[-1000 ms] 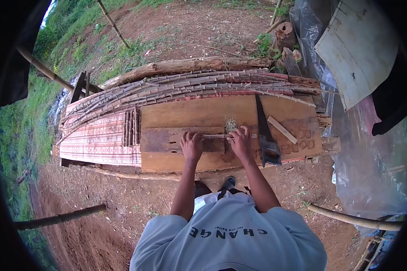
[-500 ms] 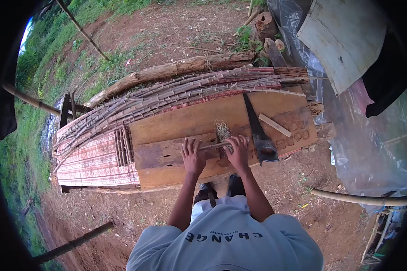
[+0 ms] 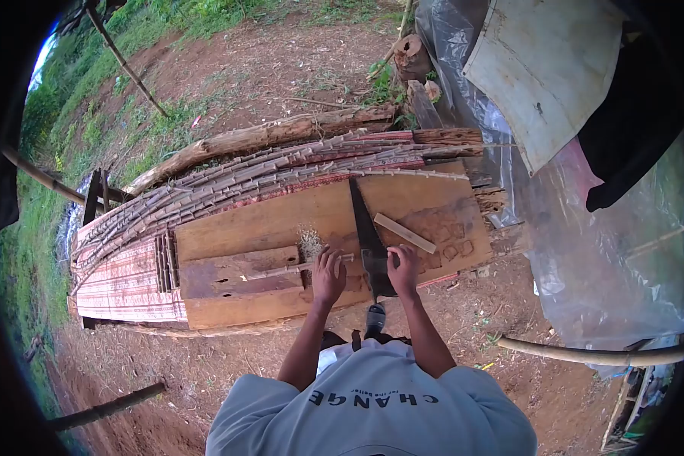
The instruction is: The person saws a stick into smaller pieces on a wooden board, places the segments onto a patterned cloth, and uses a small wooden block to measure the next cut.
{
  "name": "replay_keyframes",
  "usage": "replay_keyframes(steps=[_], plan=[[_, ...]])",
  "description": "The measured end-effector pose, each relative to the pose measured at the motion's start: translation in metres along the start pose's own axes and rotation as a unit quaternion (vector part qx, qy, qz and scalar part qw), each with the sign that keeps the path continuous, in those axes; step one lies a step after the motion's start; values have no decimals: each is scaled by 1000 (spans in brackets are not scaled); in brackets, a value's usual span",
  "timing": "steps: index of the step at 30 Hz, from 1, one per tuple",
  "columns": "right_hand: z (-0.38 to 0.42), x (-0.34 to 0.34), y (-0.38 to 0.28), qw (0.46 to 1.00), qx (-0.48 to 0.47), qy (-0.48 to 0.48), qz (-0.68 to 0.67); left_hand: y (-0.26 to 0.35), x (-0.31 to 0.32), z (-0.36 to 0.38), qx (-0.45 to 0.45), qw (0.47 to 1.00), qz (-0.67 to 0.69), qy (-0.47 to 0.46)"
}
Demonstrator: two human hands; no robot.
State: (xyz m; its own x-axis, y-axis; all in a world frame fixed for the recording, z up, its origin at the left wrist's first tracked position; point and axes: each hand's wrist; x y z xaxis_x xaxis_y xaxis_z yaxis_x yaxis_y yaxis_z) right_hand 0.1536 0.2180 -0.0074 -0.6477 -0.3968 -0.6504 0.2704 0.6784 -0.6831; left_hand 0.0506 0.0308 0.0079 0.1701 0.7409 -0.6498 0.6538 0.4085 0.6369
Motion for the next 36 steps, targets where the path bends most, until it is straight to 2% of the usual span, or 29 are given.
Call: replay_keyframes(steps=[2, 5, 6, 8, 12, 14, 15, 17, 18, 22, 25, 26, 27, 29, 30, 33, 36], plan=[[-4, -15, 19, 1000, -17, 10, 13, 18, 23, -2, 6, 1000, -6, -7], [-16, -28, 35, 982, -2, 42, 183, 36, 46, -7, 9, 1000, 7, -9], [-19, -31, 40, 983, -7, 40, 180, 40, 51, -9, 7, 1000, 5, -5], [-21, -39, 51, 974, 42, -58, 217, 48, 58, -9, -6, 1000, 4, 12], [-19, -45, 64, 970, 63, -107, 210, 49, 64, -6, -16, 999, -13, 25], [-15, -49, 63, 990, 20, -70, 123, 51, 61, -8, -39, 998, 1, 42], [-14, -50, 61, 989, 18, -78, 122, 53, 60, -8, -48, 998, -2, 43], [-15, -52, 54, 995, -54, -66, 45, 58, 54, -8, -101, 987, 55, 114], [-17, -52, 48, 995, -58, -75, 42, 62, 44, -9, -121, 981, 111, 107], [-20, -46, 22, 982, -104, -153, -29, 48, 21, 1, -162, 961, 187, 121], [-18, -37, 3, 971, -134, -194, -48, 34, 2, 18, -166, 967, 116, 156], [-16, -34, -4, 966, -155, -201, -52, 29, -2, 25, -193, 955, 135, 177], [-13, -31, -11, 965, -156, -205, -56, 22, -4, 33, -196, 955, 131, 178], [-5, -25, -29, 975, -126, -178, -52, 9, -12, 51, -263, 927, 169, 207], [1, -19, -35, 975, -66, -190, -90, 7, -25, 56, -325, 902, 219, 179], [13, 6, -36, 972, -74, -177, -135, -1, -51, 67, -365, 877, 251, 185], [20, 17, -50, 977, -66, -178, -96, -20, -66, 75, -350, 872, 278, 201]])
Point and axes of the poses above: each hand's wrist, its own z-axis away from the middle knuckle, its own x-axis out of the palm, y = z × x, and after that the axes turned 4 degrees about x, right-handed
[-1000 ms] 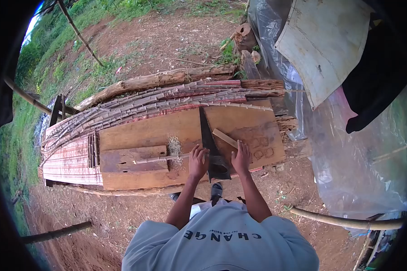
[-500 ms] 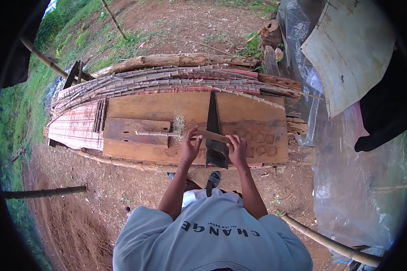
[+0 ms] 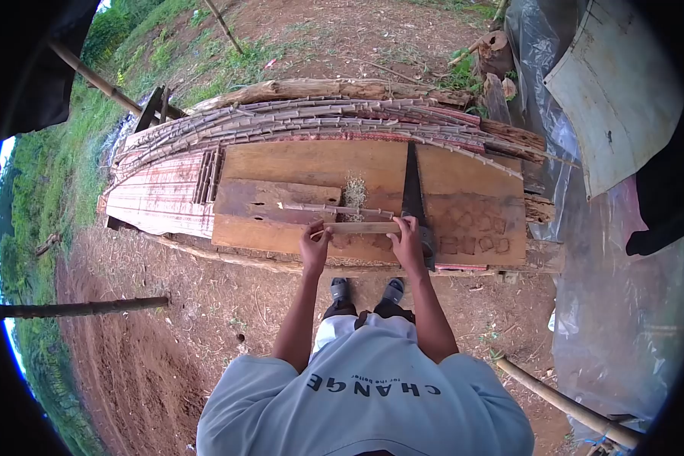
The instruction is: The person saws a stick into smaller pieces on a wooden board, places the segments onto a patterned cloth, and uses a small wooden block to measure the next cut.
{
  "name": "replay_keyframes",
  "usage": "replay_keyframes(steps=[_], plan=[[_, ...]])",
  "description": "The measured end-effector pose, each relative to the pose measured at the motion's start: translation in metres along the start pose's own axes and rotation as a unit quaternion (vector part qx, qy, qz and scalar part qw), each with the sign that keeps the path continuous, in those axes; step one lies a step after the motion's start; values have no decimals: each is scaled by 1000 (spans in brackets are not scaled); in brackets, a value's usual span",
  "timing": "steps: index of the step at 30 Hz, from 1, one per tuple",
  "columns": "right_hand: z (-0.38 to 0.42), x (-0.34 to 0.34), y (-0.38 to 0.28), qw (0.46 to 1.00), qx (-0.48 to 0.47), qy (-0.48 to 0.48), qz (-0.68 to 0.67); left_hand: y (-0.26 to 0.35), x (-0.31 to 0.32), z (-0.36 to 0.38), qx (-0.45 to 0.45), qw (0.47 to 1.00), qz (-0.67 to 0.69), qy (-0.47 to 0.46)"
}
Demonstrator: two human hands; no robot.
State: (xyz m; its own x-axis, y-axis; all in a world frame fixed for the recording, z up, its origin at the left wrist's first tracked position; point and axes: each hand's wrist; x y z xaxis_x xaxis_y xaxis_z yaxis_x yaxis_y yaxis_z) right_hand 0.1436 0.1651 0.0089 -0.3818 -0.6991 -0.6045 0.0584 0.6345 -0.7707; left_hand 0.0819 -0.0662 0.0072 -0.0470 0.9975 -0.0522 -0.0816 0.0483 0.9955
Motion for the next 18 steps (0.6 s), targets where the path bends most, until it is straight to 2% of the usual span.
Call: replay_keyframes(steps=[2, 3, 5, 9, 11, 14, 18], plan=[[1, 1, -14, 995, -15, 21, 93, -1, -11, -6, 10, 1000, -15, -5], [1, 4, -18, 995, -15, 23, 96, 1, -14, -11, 24, 999, -29, -5], [2, 9, -23, 985, 25, 37, 168, 4, -18, -18, 20, 999, -42, -21], [9, 30, -14, 979, 40, 74, 187, -6, -22, -24, 20, 998, -45, -48], [14, 38, -6, 970, 79, 107, 206, -11, -22, -27, 24, 997, -53, -56], [19, 39, -4, 958, 54, 99, 262, -19, -20, -31, 14, 997, -43, -60], [22, 35, -14, 956, 75, 97, 265, -21, -22, -38, 17, 996, -59, -68]])
Point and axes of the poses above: each hand's wrist, its own z-axis away from the middle knuckle, its own x-axis out of the palm, y = z × x, and after that the axes turned 4 degrees about x, right-handed
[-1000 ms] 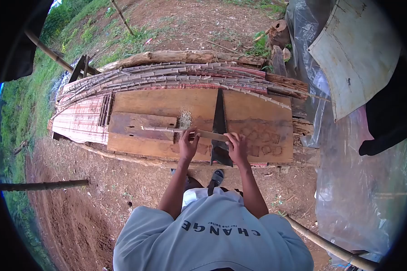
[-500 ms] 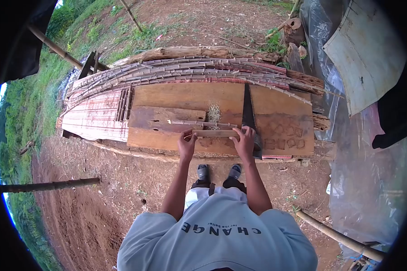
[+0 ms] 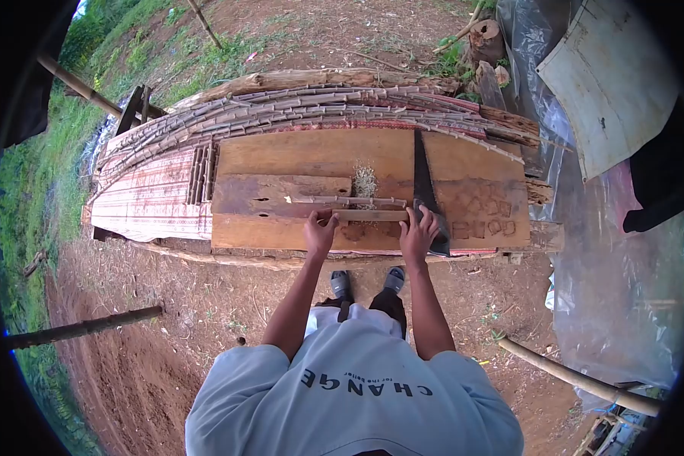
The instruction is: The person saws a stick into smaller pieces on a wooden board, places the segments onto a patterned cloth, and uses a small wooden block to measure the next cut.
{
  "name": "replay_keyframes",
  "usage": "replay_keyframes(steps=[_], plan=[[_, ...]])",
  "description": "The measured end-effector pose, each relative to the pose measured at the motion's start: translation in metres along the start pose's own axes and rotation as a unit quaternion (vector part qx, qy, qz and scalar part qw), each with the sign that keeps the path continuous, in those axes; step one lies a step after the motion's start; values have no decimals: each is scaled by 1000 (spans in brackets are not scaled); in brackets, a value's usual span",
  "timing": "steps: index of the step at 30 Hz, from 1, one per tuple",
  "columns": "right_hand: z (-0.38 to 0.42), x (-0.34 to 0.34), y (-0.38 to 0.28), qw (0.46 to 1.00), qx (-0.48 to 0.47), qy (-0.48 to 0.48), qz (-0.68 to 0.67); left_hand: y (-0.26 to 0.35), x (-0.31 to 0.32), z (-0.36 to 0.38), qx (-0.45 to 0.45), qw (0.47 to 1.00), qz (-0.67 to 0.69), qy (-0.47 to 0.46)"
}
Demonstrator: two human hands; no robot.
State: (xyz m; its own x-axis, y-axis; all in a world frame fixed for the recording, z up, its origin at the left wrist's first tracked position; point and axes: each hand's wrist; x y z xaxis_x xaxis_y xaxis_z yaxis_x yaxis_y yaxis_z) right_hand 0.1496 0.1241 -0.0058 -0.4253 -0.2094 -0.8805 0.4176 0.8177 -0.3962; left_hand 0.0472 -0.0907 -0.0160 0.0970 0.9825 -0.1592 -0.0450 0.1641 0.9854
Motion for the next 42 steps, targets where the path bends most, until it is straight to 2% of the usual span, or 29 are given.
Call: replay_keyframes(steps=[1, 3, 9, 14, 20, 24, 26, 34, 36, 42], plan=[[-1, -3, -2, 1000, 16, 11, 9, 1, 0, -2, 1, 1000, 0, -1], [-2, -5, -2, 999, 36, 21, 19, 3, 2, -4, 59, 994, -93, 16], [-9, 1, 5, 1000, 14, 0, 13, 12, 7, -3, 72, 989, -127, 35], [-11, 4, 10, 999, 14, -6, -38, 20, 4, -1, 47, 991, -118, 49], [-12, 4, 4, 999, 27, 26, -22, 11, -1, 2, 72, 991, -104, 49], [-12, 2, 4, 999, 19, -12, -29, 10, 0, 0, 62, 993, -96, 43], [-11, 4, 4, 998, 51, -23, -26, 9, 0, -1, 64, 993, -90, 42], [-17, 1, 2, 999, 40, -22, -13, 8, -1, 1, 57, 995, -79, 33], [-17, 2, 2, 999, 42, -27, -20, 6, -1, 1, 87, 994, -49, 43], [-18, -1, 3, 998, 53, -17, -23, 1, 0, 1, 68, 996, -36, 45]])
Point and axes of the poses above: each hand's wrist, its own z-axis away from the middle knuckle, its own x-axis out of the palm, y = z × x, and after that the axes turned 4 degrees about x, right-handed
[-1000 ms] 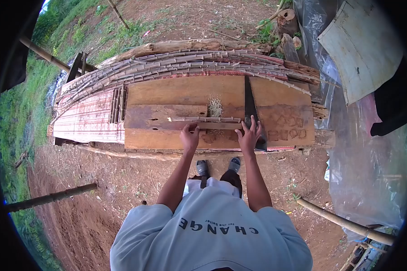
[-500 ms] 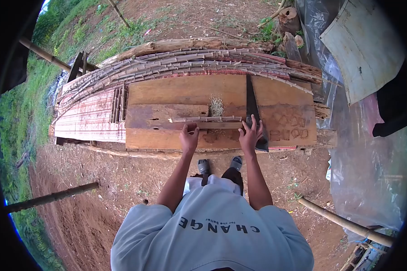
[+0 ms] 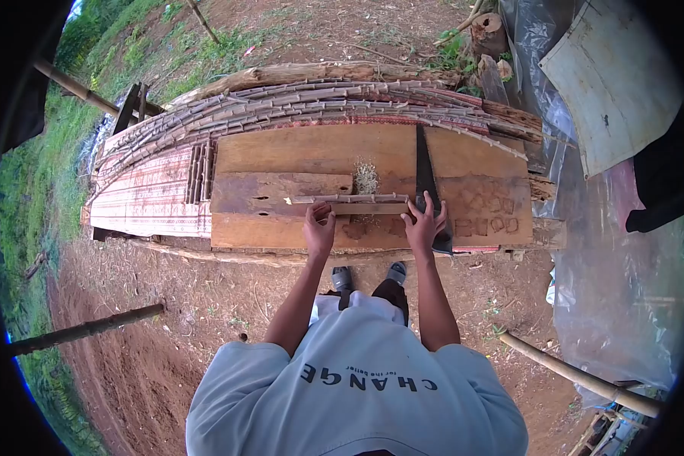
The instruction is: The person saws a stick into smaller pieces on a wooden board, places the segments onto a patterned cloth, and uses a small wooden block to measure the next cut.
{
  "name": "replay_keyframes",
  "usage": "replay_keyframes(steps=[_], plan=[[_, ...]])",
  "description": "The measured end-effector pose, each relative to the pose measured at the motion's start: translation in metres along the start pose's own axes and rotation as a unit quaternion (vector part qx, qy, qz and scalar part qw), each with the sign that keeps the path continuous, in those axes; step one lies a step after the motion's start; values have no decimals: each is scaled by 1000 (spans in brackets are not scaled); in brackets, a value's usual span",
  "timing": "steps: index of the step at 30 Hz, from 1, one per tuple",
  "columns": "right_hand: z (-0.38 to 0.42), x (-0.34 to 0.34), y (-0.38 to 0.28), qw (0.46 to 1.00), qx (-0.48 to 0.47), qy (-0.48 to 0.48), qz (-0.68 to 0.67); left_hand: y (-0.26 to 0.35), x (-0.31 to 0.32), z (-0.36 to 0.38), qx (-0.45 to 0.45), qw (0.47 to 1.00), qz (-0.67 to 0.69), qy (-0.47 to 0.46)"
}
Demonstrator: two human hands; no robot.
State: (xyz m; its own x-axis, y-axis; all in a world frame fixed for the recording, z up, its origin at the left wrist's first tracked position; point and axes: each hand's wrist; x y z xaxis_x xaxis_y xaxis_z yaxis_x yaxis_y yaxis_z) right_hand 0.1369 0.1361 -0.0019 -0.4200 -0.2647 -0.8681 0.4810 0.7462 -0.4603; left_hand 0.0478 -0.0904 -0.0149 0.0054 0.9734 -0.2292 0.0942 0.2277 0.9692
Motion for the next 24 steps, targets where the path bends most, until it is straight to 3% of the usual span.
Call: replay_keyframes(steps=[19, 21, 22, 24], plan=[[-6, -3, 1, 1000, 4, -17, 6, 9, -2, 0, 10, 1000, 7, 14], [-6, -4, 1, 1000, 7, -20, 8, 16, -10, 0, 42, 987, -155, -29], [-6, -4, 1, 1000, 7, -19, 9, 19, -14, -3, 42, 987, -155, -28], [-6, -3, 1, 1000, 7, -19, 10, 22, -22, -8, 218, 917, -334, 25]])
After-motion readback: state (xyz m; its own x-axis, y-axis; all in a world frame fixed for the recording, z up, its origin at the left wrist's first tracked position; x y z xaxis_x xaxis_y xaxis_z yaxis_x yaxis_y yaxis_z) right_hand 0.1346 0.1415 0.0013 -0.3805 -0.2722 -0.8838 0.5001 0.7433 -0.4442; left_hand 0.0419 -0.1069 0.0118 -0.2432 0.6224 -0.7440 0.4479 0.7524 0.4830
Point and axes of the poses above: each hand's wrist, its own z-axis away from the middle knuckle, its own x-axis out of the palm, y = z × x, and after that the axes turned 4 degrees about x, right-handed
